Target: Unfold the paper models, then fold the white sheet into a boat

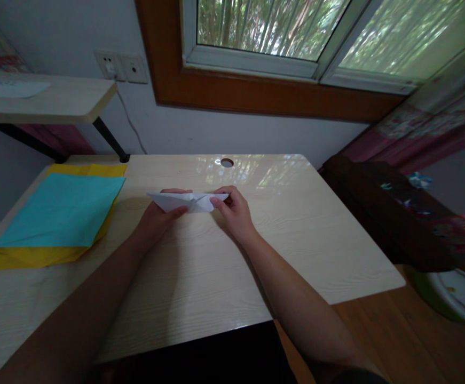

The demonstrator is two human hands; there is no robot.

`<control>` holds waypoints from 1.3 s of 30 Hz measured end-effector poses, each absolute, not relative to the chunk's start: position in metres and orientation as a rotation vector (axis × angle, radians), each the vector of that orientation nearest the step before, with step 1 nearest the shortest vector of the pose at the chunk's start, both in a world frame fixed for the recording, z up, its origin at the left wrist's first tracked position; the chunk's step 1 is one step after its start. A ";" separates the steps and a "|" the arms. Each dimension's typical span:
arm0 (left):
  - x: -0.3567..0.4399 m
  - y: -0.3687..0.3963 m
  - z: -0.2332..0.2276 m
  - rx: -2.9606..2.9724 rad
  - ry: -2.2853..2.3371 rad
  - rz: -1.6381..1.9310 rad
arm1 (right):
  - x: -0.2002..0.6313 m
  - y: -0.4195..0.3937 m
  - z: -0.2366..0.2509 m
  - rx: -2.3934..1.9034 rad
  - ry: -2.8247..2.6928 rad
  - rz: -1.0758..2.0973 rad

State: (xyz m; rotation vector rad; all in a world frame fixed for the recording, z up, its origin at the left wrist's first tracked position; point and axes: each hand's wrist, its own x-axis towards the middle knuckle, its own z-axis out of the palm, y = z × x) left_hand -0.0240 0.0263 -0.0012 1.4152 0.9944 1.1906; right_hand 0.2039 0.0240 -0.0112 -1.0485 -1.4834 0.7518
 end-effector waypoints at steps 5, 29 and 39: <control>-0.024 0.025 0.001 1.405 0.984 1.231 | 0.204 0.024 -0.011 -1.021 -1.446 0.788; -0.026 0.027 0.009 1.151 1.210 1.272 | 0.201 0.027 -0.007 -0.987 -1.197 0.934; -0.027 0.030 0.006 1.180 1.276 1.342 | 0.195 0.026 -0.010 -0.967 -1.190 1.216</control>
